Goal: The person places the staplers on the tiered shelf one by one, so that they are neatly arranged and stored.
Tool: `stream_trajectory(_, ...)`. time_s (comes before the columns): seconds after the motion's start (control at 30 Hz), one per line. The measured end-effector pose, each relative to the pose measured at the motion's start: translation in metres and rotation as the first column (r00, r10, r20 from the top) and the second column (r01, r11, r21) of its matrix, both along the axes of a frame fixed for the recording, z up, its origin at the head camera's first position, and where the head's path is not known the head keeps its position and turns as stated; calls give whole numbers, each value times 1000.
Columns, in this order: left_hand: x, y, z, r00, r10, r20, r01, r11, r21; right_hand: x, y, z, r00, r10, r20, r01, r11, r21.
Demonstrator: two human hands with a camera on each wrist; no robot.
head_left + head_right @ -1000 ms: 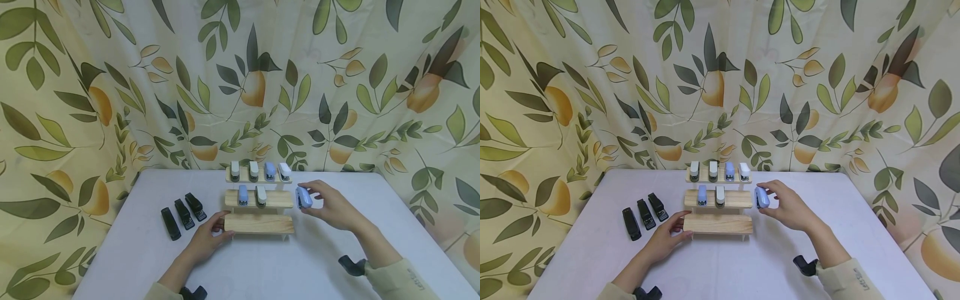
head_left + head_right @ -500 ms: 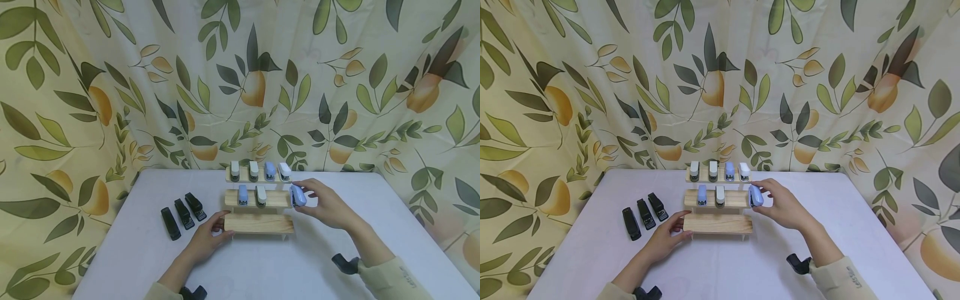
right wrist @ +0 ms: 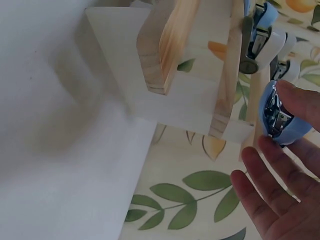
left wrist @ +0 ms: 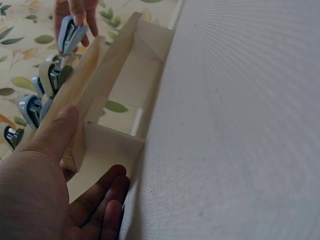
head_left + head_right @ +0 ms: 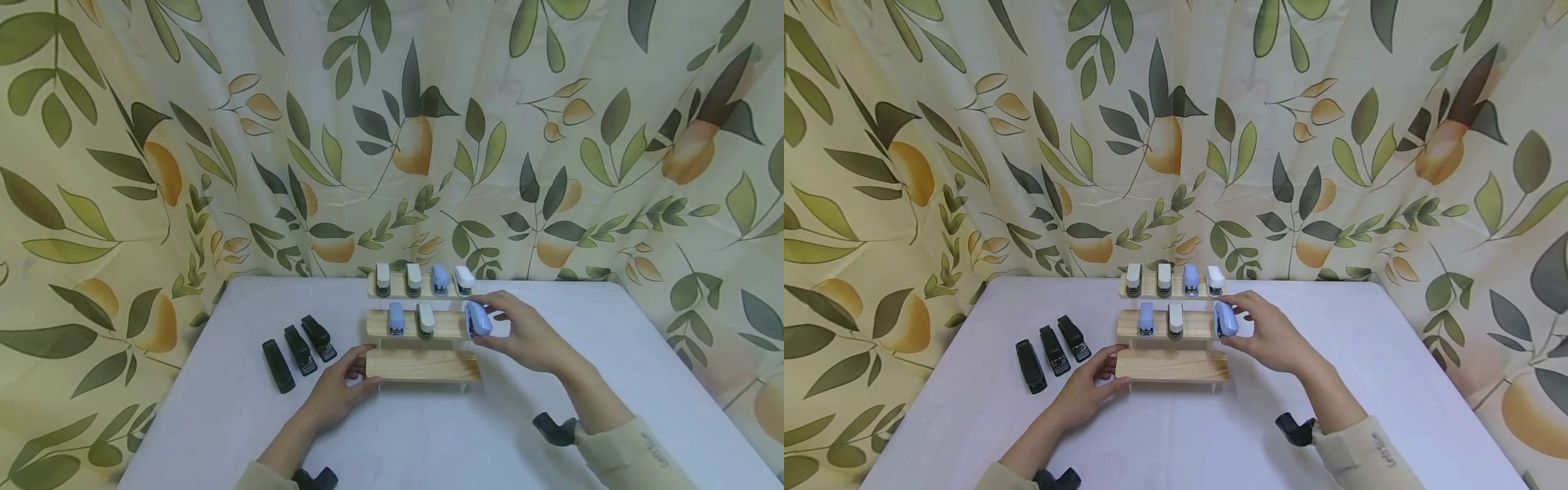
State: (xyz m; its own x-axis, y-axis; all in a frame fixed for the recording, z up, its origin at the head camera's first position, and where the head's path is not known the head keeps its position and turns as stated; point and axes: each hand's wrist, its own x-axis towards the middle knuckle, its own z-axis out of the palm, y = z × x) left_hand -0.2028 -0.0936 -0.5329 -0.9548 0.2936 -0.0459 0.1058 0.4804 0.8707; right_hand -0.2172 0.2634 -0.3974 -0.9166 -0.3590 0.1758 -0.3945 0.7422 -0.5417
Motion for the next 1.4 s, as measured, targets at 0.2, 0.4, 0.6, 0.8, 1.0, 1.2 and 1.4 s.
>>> stream_trajectory(0.2, 0, 0, 0, 1000, -2, 0, 2, 1000, 5, -1, -5, -1, 1000, 9, -1, -9, 1000, -11)
stream_trajectory(0.4, 0, 0, 0, 1000, -1, -4, 1, 1000, 3, -2, -10, -3, 1000, 14, 13, -14, 1000, -20)
stream_trajectory(0.6, 0, 0, 0, 1000, 8, 9, -8, 1000, -3, -4, -14, -6, 1000, 16, 25, -15, 999, -34)
stream_trajectory(0.8, 1, 0, 1, 1000, 14, 15, -14, 1000, -8, -6, -17, -11, 999, 17, 35, -16, 999, -37)
stream_trajectory(1.0, 3, 1, 3, 1000, 5, 16, -5, 1000, 4, -8, -18, -16, 999, 40, 5, -39, 997, -60)
stream_trajectory(1.2, 2, 1, 3, 1000, 5, 18, -6, 1000, 14, -8, -20, -18, 999, 33, 9, -32, 997, -65)
stream_trajectory(1.4, 2, 2, 4, 1000, 5, 16, -5, 1000, 14, -8, -22, -21, 1000, 28, -14, -29, 997, -74)
